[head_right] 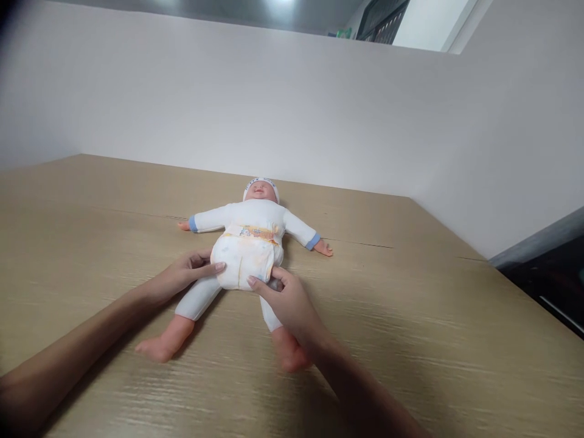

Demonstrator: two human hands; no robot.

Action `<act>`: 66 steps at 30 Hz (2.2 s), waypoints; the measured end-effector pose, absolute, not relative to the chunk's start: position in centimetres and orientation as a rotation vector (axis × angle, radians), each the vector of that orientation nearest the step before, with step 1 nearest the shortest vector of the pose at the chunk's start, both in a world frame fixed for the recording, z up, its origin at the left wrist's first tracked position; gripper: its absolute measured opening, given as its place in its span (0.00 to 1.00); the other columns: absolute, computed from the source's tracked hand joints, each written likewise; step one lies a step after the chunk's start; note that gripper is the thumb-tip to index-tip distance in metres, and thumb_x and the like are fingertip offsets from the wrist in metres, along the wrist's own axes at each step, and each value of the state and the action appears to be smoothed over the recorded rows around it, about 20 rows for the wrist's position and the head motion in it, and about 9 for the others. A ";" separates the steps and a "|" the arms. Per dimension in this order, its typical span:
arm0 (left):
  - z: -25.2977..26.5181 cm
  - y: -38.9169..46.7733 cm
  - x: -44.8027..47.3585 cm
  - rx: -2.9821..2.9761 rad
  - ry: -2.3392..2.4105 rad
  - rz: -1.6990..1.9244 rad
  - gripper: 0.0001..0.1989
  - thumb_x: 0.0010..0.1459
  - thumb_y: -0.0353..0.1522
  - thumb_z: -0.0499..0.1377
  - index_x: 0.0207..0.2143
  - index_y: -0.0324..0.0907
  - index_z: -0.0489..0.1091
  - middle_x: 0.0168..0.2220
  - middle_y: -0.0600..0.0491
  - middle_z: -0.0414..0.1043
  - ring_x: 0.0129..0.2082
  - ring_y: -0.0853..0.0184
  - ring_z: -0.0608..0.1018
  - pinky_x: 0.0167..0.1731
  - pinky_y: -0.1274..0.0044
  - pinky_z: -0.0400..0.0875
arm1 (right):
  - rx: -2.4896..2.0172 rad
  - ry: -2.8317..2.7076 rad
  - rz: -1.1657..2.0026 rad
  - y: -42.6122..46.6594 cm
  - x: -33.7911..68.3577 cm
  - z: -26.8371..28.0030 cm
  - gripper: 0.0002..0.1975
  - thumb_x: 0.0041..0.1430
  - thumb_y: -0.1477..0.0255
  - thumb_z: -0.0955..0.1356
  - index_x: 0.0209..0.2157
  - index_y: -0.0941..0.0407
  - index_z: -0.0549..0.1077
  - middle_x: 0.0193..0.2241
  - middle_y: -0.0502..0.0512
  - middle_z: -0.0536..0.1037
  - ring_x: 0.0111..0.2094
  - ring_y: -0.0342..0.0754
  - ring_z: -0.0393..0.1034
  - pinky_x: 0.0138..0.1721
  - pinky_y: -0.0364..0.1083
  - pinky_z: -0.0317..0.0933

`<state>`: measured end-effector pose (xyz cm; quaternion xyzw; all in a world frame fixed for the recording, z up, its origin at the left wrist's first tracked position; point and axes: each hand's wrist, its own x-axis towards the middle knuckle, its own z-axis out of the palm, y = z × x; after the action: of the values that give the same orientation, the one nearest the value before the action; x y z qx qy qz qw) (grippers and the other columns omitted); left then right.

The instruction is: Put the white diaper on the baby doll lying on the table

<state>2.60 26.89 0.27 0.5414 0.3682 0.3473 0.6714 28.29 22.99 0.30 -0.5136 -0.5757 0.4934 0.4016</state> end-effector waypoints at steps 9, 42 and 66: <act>-1.7 27.9 2.6 1.165 0.765 0.882 0.21 0.63 0.44 0.72 0.52 0.43 0.79 0.51 0.45 0.84 0.47 0.57 0.84 0.50 0.67 0.77 | -1.284 -1.418 1.208 23.3 28.5 0.3 0.17 0.61 0.55 0.77 0.41 0.53 0.79 0.38 0.53 0.84 0.37 0.51 0.76 0.39 0.48 0.67; -1.4 28.3 1.0 1.568 1.296 1.357 0.21 0.63 0.51 0.67 0.45 0.45 0.73 0.47 0.50 0.81 0.42 0.62 0.79 0.46 0.70 0.74 | -1.262 -1.743 0.049 24.0 30.6 0.5 0.08 0.72 0.63 0.68 0.37 0.50 0.73 0.35 0.54 0.78 0.35 0.53 0.70 0.44 0.53 0.67; -4.0 38.0 -1.2 2.204 1.718 1.198 0.35 0.67 0.56 0.59 0.64 0.40 0.68 0.63 0.36 0.74 0.64 0.44 0.72 0.66 0.55 0.63 | -1.523 -1.905 -0.126 35.6 38.0 -3.1 0.30 0.70 0.50 0.65 0.60 0.57 0.76 0.55 0.70 0.82 0.55 0.67 0.74 0.58 0.61 0.64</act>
<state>-1.19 37.96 -3.96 0.7240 0.5644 0.3934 0.0504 37.96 35.57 -3.12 -0.5859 -0.7329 -0.0485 0.3424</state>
